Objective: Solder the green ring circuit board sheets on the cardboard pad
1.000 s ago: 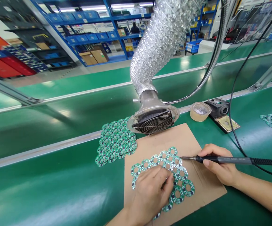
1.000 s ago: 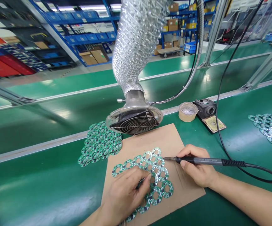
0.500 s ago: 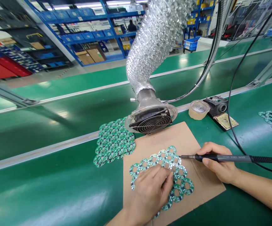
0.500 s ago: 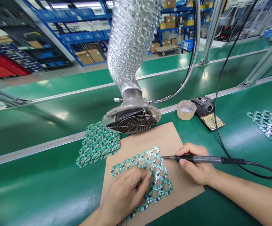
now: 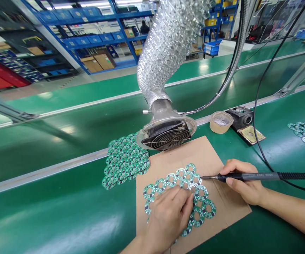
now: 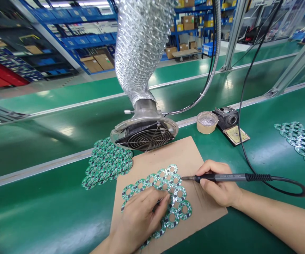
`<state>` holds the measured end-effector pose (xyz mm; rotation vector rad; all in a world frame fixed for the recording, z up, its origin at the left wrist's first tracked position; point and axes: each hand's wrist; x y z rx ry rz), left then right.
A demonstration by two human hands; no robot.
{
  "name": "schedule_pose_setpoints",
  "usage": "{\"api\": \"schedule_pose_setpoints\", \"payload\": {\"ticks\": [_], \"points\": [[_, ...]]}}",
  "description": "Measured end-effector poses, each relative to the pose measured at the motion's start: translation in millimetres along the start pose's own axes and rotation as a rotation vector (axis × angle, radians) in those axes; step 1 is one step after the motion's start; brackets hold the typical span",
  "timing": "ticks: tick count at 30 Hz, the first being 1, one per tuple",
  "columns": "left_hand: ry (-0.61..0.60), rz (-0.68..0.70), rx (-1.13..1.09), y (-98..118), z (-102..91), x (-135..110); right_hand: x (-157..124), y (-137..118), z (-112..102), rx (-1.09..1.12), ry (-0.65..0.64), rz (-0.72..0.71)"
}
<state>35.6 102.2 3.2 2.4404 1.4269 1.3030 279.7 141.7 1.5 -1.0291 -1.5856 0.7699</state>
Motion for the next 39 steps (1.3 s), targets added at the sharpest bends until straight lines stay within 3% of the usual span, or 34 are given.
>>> {"api": "schedule_pose_setpoints", "payload": {"ticks": [39], "points": [[-0.030,0.141,0.094,5.6,-1.3,-3.6,-1.4,-1.2,-4.3,0.041,-0.079,-0.048]]}}
Point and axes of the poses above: each hand's wrist, its own x-axis towards the middle knuckle, its own z-axis out of the palm, y = z × x, and after that the axes turned 14 degrees about y, right-handed
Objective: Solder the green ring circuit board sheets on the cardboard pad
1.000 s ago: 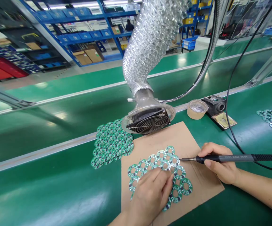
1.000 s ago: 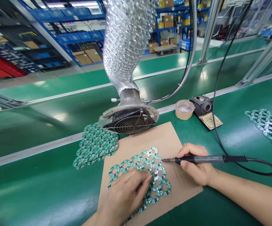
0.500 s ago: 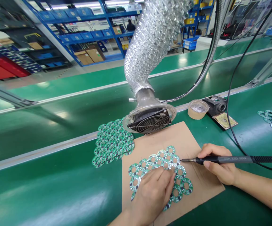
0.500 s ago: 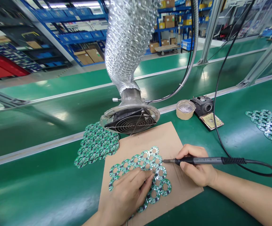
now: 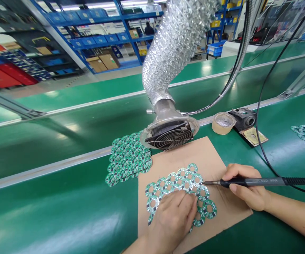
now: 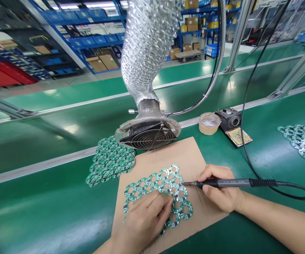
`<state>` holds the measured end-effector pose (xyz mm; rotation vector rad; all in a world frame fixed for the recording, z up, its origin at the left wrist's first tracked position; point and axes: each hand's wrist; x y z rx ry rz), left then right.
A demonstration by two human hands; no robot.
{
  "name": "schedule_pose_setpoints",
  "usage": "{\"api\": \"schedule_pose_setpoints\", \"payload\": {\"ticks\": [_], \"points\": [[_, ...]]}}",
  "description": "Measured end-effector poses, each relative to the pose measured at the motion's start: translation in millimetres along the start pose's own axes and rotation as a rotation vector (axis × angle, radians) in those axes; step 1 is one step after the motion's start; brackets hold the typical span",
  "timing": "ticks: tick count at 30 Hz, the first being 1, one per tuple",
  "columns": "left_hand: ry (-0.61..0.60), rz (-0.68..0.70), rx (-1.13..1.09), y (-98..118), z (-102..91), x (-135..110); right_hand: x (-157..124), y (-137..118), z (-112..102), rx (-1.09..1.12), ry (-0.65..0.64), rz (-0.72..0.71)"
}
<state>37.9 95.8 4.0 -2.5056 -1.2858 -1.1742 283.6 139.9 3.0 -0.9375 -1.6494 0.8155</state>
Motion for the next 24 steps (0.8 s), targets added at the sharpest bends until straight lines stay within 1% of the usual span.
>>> {"api": "schedule_pose_setpoints", "payload": {"ticks": [8,11,13,16,19,21,24], "points": [[0.002,0.032,0.041,0,2.0,0,1,-3,3,0.021,-0.001,-0.046],[0.010,0.017,0.033,0,3.7,1,1,-3,0,0.024,-0.002,-0.044],[0.011,-0.033,-0.019,-1,3.4,1,-1,-4,-2,0.021,0.008,-0.034],[0.012,-0.152,-0.143,-2,-0.9,1,-6,-8,-3,-0.001,0.036,-0.002],[-0.015,-0.256,-0.204,-4,-6.8,-2,-11,-14,3,-0.050,0.051,0.015],[-0.035,-0.280,-0.199,-7,-9.0,-4,-13,-17,10,-0.087,0.066,-0.013],[-0.017,-0.274,-0.168,-10,-8.5,-7,-14,-19,19,-0.108,0.049,-0.105]]}}
Point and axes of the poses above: each hand's wrist, its own x-axis towards the middle knuckle, its own z-axis out of the palm, y = z × x, and after that the axes turned 14 degrees about y, right-handed
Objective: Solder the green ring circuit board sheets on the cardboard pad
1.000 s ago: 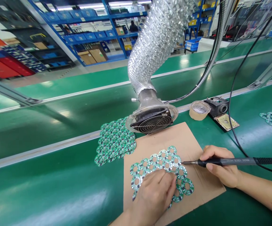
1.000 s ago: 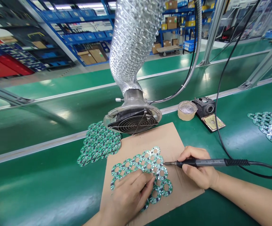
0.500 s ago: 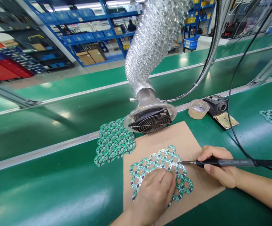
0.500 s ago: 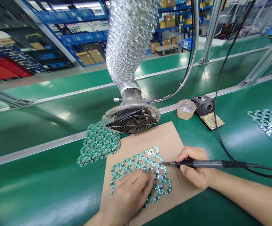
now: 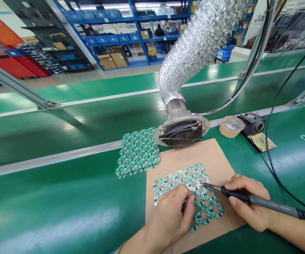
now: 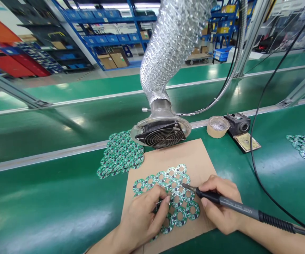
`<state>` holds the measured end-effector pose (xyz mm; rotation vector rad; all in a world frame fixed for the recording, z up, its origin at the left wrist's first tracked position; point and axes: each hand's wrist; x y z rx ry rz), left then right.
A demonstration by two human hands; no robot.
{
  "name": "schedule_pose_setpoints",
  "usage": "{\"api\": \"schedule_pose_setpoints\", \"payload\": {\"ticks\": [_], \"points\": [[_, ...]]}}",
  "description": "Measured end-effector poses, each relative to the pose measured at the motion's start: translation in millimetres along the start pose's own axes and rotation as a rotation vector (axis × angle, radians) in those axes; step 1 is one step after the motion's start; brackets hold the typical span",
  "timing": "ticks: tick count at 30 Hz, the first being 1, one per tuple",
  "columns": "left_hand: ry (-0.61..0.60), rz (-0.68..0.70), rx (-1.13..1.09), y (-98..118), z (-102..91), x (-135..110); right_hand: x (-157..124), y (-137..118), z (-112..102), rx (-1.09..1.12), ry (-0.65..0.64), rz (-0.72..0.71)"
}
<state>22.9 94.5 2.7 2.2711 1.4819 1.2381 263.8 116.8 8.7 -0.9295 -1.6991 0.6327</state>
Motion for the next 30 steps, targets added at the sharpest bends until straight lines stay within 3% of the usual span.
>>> {"api": "schedule_pose_setpoints", "payload": {"ticks": [7,20,25,30], "points": [[-0.011,0.029,0.012,-1,3.3,-1,4,-2,2,-0.028,-0.030,-0.117],[-0.029,0.042,0.072,-1,6.3,-2,7,-4,6,0.020,-0.022,-0.154],[0.012,0.036,0.049,0,2.4,-2,4,-3,-1,0.069,-0.012,-0.051],[0.070,0.004,0.003,17,-6.6,2,-4,7,-24,-0.005,-0.029,0.147]]}}
Point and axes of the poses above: each hand's wrist, its own x-axis towards the middle knuckle, its own z-axis out of the palm, y = z × x, and after that the axes turned 14 degrees about y, right-handed
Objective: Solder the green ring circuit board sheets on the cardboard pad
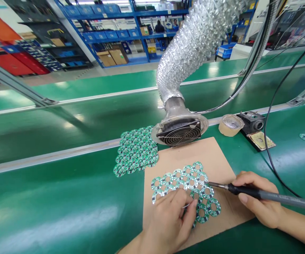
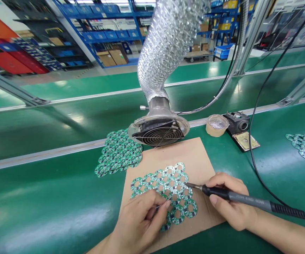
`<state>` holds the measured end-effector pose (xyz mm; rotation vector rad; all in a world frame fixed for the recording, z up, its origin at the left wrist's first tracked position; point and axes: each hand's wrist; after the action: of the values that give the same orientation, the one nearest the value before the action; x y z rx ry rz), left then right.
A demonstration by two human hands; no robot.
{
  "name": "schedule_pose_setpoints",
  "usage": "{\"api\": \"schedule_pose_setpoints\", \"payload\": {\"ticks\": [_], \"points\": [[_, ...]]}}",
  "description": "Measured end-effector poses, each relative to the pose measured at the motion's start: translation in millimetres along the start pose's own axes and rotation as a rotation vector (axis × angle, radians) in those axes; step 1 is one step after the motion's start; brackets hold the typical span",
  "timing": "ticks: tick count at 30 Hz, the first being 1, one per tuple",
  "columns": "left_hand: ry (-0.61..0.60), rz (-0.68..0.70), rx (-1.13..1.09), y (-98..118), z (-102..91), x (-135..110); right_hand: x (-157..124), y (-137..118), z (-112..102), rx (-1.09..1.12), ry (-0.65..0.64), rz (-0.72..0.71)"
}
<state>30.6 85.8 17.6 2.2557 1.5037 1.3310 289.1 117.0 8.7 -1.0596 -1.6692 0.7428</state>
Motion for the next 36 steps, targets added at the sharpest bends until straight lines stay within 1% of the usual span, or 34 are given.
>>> {"api": "schedule_pose_setpoints", "payload": {"ticks": [2,5,7,10,14,19,28,36], "points": [[-0.012,-0.001,-0.023,10,1.8,3,-2,7,-8,-0.035,-0.008,0.036],[-0.035,0.011,-0.040,21,12.1,5,-3,14,-15,-0.037,0.017,0.040],[-0.038,0.016,-0.037,23,20.0,5,-3,15,-15,-0.033,0.017,0.040],[-0.044,0.020,-0.011,20,26.5,3,-3,12,-13,-0.038,-0.031,0.021],[-0.048,0.047,0.027,14,25.8,-1,-1,5,-9,-0.042,-0.052,0.028],[-0.036,0.054,0.051,11,25.9,-3,0,2,-7,-0.017,-0.057,0.030],[-0.050,0.078,0.076,12,29.2,2,1,-2,-5,-0.001,-0.040,0.008],[-0.055,0.079,0.054,15,26.3,1,-1,1,-9,0.031,-0.057,0.004]]}}
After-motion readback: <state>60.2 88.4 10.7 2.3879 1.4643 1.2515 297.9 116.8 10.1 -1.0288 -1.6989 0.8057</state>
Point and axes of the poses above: each hand's wrist, its own x-axis towards the middle knuckle, its own z-axis out of the palm, y = z × x, and after that the axes turned 14 degrees about y, right-handed
